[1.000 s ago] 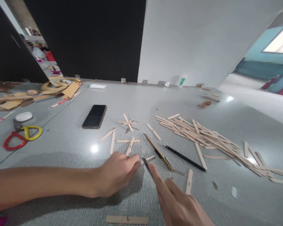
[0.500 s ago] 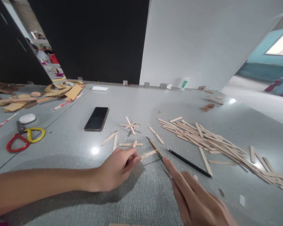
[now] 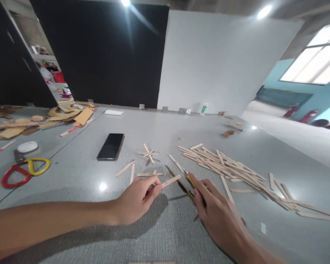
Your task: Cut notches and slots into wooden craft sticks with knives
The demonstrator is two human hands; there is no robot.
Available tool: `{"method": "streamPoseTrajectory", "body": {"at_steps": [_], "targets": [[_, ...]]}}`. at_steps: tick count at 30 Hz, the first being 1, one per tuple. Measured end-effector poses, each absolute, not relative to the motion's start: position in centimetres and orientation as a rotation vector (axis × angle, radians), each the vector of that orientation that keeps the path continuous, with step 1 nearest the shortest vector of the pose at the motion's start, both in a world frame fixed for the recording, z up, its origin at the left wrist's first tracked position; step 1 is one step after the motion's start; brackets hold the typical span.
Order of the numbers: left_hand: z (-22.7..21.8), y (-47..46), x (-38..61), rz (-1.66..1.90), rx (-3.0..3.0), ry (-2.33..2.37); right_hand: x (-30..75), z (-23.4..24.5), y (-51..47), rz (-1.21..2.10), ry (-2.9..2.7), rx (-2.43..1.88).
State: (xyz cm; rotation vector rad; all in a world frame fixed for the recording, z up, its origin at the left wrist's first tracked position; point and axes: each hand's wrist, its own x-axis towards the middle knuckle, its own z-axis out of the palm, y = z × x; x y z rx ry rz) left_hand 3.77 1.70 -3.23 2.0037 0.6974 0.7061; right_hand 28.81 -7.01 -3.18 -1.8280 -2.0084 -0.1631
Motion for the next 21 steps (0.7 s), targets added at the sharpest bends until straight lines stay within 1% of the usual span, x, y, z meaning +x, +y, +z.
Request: {"method": "streamPoseTrajectory", "body": {"at_steps": [11, 21], "targets": [[-3.1, 2.0, 4.2, 0.76, 2.014, 0.677, 28.5, -2.3, -6.3, -0.189, -1.943, -1.873], [-3.4, 2.3, 4.6, 0.755, 1.993, 0.701, 29.8, -4.2, -5.3, -0.162, -1.929, -1.761]]}}
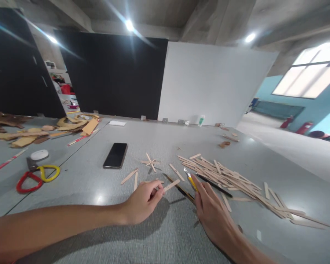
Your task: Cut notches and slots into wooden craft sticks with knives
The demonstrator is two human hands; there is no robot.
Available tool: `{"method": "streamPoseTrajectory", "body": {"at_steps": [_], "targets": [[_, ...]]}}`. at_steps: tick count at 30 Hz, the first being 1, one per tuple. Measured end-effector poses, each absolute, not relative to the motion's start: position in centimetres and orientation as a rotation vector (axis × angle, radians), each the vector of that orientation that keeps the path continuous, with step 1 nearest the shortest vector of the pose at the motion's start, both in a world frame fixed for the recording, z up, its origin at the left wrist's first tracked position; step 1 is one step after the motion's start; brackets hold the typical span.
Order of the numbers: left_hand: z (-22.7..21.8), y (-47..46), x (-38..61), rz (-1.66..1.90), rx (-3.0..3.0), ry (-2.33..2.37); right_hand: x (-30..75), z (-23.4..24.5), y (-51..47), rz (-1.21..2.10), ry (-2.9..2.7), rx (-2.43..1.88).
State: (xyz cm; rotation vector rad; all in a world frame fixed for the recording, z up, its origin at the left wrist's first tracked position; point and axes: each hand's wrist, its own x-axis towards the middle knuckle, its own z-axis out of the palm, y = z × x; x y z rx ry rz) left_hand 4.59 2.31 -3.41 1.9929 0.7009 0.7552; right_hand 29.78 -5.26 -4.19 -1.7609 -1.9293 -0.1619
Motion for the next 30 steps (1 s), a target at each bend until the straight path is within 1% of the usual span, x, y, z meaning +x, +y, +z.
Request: {"method": "streamPoseTrajectory", "body": {"at_steps": [15, 22, 30], "targets": [[-3.5, 2.6, 4.7, 0.722, 1.899, 0.714, 29.9, -4.4, -5.1, -0.081, -1.884, -1.631], [-3.4, 2.6, 4.7, 0.721, 1.902, 0.734, 29.8, -3.6, -6.3, -0.118, -1.742, -1.504], [-3.1, 2.7, 4.6, 0.697, 1.945, 0.713, 30.5, -3.3, -6.5, -0.039, -1.662, -1.474]]}}
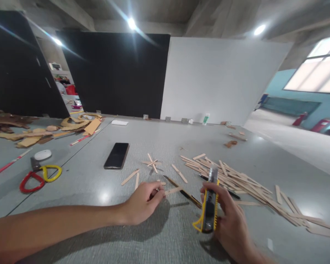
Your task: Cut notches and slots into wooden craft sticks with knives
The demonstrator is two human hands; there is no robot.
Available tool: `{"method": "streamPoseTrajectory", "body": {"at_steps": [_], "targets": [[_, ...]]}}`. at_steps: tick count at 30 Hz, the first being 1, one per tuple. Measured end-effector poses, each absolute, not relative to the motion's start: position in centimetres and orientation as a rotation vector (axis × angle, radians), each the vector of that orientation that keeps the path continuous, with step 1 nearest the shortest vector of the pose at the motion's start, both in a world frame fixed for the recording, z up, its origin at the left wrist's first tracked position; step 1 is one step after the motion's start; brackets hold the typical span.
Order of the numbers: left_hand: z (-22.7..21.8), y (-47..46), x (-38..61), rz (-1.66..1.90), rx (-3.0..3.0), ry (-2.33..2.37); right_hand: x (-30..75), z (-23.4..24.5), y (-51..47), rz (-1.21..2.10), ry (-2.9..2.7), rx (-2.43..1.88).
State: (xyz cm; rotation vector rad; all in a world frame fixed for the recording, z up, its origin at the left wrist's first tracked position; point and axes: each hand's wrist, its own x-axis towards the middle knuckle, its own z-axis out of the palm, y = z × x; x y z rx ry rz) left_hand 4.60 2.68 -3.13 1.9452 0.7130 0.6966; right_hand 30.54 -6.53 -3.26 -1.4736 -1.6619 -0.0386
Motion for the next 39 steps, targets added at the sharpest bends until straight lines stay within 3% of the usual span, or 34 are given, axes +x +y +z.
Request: {"method": "streamPoseTrajectory", "body": {"at_steps": [6, 12, 23, 39], "targets": [[-2.9, 2.6, 4.0, 0.603, 2.094, 0.575, 30.0, -2.4, -7.6, 0.124, -1.629, -1.434], [-2.7, 1.8, 3.5, 0.491, 2.304, 0.387, 29.3, -2.2, -8.5, 0.807, -1.426, -1.438], [-2.7, 1.5, 3.3, 0.44, 2.329, 0.433, 28.4, -2.2, -8.6, 1.224, -1.336, -1.51], [-4.3, 1.4, 2.9, 0.485, 2.533, 0.392, 28.1, -1.5, -8.1, 1.183, -1.474, -1.559]]}}
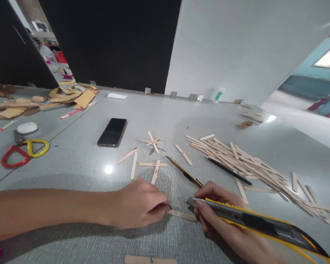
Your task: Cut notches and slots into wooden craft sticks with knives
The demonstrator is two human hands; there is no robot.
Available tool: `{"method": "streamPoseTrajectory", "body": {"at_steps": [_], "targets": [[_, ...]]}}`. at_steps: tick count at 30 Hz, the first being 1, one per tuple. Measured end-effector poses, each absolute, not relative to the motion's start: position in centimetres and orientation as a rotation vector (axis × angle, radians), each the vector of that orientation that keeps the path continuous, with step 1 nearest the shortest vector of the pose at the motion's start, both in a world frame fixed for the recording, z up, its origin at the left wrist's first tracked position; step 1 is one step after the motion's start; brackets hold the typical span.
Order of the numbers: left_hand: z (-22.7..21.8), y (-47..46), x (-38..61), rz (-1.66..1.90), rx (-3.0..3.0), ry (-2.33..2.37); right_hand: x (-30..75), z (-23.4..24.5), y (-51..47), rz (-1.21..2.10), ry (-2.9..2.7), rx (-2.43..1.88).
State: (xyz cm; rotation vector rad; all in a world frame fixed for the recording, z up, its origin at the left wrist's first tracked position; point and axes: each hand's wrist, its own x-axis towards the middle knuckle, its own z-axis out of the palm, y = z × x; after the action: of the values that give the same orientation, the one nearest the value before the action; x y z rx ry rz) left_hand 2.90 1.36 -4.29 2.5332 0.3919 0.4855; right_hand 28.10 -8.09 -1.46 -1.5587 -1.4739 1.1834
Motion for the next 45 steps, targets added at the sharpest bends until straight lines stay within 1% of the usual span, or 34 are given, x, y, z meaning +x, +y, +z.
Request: {"method": "streamPoseTrajectory", "body": {"at_steps": [12, 18, 23, 25, 28, 32, 37, 42, 45], "targets": [[-3.8, 1.1, 3.1, 0.513, 2.545, 0.47, 26.7, -1.2, -8.1, 1.069, -1.363, -1.553], [-4.2, 1.3, 2.9, 0.507, 2.459, 0.458, 27.3, -1.2, -8.2, 1.109, -1.449, -1.601], [-3.1, 1.3, 2.7, 0.562, 2.511, 0.364, 27.3, -1.0, -8.4, 1.165, -1.424, -1.547], [-2.4, 1.7, 2.5, 0.574, 2.606, 0.21, 27.2, -0.9, -8.4, 1.167, -1.383, -1.538], [-1.6, 2.2, 2.1, 0.497, 2.707, 0.019, 27.1, -0.7, -8.5, 1.153, -1.365, -1.558], [-1.7, 2.0, 1.9, 0.449, 2.689, 0.023, 27.0, -0.8, -8.5, 1.16, -1.35, -1.601], [-1.7, 0.6, 1.9, 0.455, 2.73, 0.072, 27.3, -0.9, -8.2, 1.166, -1.293, -1.53], [-1.4, -0.9, 1.8, 0.406, 2.76, 0.085, 28.6, -1.0, -8.0, 1.154, -1.48, -1.534], [-2.1, -1.3, 1.8, 0.442, 2.792, 0.049, 28.2, -0.7, -8.3, 1.146, -1.459, -1.548]]}}
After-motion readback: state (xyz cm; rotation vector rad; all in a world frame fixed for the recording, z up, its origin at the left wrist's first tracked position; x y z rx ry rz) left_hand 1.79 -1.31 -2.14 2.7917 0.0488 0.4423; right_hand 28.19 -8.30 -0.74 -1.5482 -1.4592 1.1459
